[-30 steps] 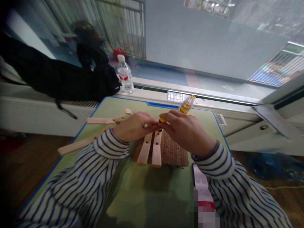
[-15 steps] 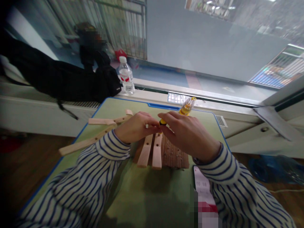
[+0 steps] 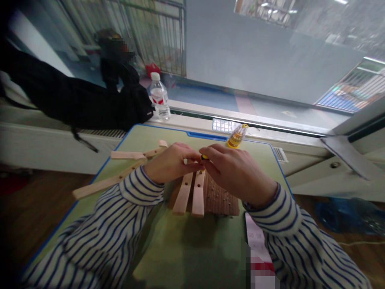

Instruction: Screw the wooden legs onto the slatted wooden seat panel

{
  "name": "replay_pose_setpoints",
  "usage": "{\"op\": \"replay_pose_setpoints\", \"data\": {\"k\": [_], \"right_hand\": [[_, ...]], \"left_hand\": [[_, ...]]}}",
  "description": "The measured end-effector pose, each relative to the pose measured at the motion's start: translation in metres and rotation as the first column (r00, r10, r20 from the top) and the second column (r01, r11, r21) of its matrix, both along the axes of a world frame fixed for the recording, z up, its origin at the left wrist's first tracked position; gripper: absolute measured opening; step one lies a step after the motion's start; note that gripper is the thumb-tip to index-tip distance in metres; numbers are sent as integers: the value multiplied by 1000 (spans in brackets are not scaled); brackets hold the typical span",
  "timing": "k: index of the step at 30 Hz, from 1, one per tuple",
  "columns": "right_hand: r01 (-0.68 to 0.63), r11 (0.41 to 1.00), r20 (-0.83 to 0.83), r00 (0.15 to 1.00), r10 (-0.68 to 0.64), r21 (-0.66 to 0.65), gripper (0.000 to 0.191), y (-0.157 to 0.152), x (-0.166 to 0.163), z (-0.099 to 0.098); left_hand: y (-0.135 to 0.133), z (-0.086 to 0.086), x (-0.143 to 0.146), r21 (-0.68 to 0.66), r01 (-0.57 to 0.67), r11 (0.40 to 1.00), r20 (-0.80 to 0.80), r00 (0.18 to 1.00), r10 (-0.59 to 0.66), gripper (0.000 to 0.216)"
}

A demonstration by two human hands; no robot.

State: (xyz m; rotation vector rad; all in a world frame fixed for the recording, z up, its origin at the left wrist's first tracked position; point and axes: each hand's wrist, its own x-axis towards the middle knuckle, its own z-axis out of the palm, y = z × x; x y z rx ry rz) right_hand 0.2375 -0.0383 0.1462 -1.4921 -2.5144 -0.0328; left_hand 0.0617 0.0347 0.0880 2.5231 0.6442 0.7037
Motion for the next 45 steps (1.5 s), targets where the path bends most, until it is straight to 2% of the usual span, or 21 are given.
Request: {"op": "replay_pose_setpoints", "data": {"k": [11,30,35,45], "right_hand": [[-19,1000,-49,999,20,17,27,1,2,-3],[79,991,-151,987,-63,105,23,1,-1,-20],[91,989,-151,986,-73,115,23,0,0,-22],[59,998,-135,989,-55,26,28,0,0,-16]], "left_hand": [[1,0,1,-29,-12,1000,12,1000,12,20],[1,-2,-1,-29,35,999,-17,999,-35,21],[-1,0,-2,-8,-5,1000,-25,1000,5,21],[-2,2,-1,-43,-18,999,-10,1000,18,21]]}}
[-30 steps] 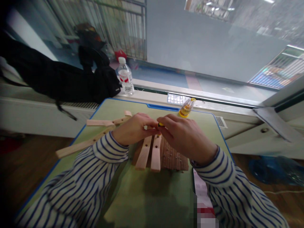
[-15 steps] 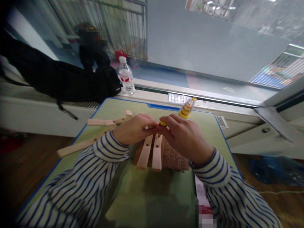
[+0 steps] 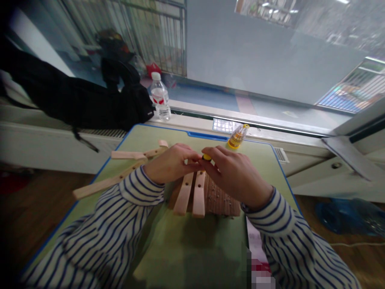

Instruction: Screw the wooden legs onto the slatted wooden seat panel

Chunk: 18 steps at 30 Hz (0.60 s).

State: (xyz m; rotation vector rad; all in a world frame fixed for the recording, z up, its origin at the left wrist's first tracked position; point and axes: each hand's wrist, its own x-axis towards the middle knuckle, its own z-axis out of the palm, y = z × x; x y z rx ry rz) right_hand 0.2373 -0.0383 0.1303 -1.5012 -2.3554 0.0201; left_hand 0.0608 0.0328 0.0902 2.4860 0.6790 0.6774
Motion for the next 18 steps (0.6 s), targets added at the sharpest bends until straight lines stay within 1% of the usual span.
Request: {"op": "replay_pose_setpoints", "data": {"k": [4,10,15,18], "right_hand": [[-42,999,49,998,43,-29,33,2,2,4],[-67,996,86,994,72,-60,31,4,2,9],[-63,995,65,996,68,-80,31,4,1,8],[-58,996,68,996,63,-72,32,6,1,8]], "left_hand": [[0,1,0,-3,1,1000,2,1000,-1,23],[3,-1,-2,6,11,1000,12,1000,-11,19],[10,2,-12,-46,23,999,54,998,-21,30],[14,-1,-13,-51,-5,999,71,997,8,36]]}}
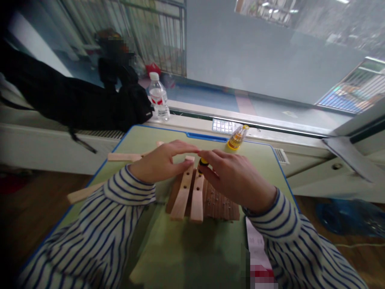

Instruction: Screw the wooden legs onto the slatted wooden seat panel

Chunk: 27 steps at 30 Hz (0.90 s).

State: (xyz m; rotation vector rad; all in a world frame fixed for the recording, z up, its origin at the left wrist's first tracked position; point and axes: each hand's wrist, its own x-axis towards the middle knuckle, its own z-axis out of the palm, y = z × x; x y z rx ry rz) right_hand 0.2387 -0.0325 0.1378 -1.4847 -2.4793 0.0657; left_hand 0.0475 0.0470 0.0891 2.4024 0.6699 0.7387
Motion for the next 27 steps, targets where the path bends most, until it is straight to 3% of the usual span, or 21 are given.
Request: {"op": "replay_pose_setpoints", "data": {"k": [4,9,27], "right_hand": [[-15,1000,-1,1000,15,-19,31,2,1,0],[-10,1000,-7,1000,10,-22,31,3,3,-1],[-20,1000,1,1000,20,-8,31,5,3,-2]], "left_hand": [[2,-12,9,15,-47,999,3,999,47,36],[2,-23,21,15,10,1000,15,1000,-10,33],[3,-24,20,-98,29,995,9,1000,-28,27]]}}
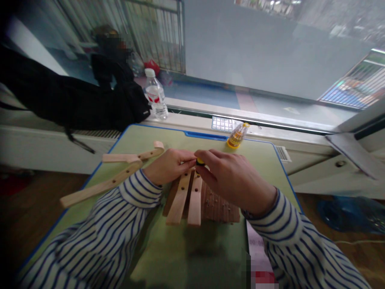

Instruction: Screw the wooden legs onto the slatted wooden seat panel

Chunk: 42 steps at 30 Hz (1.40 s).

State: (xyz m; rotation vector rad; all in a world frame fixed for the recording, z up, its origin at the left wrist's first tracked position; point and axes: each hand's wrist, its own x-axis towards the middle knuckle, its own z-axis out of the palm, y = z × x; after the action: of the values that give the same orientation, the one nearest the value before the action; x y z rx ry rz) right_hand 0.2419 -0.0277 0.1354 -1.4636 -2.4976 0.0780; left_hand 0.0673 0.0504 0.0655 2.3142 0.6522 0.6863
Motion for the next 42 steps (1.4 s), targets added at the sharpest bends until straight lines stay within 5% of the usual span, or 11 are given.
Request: {"op": "replay_pose_setpoints", "data": {"k": [36,42], "right_hand": [[9,1000,-6,1000,-9,-24,30,-1,-1,-1],[1,1000,17,1000,-1,-24,30,2,2,0]], "left_hand": [[-1,0,1,77,5,997,-42,999,-2,29],[-7,15,-10,210,-182,961,-18,982,190,32]]}}
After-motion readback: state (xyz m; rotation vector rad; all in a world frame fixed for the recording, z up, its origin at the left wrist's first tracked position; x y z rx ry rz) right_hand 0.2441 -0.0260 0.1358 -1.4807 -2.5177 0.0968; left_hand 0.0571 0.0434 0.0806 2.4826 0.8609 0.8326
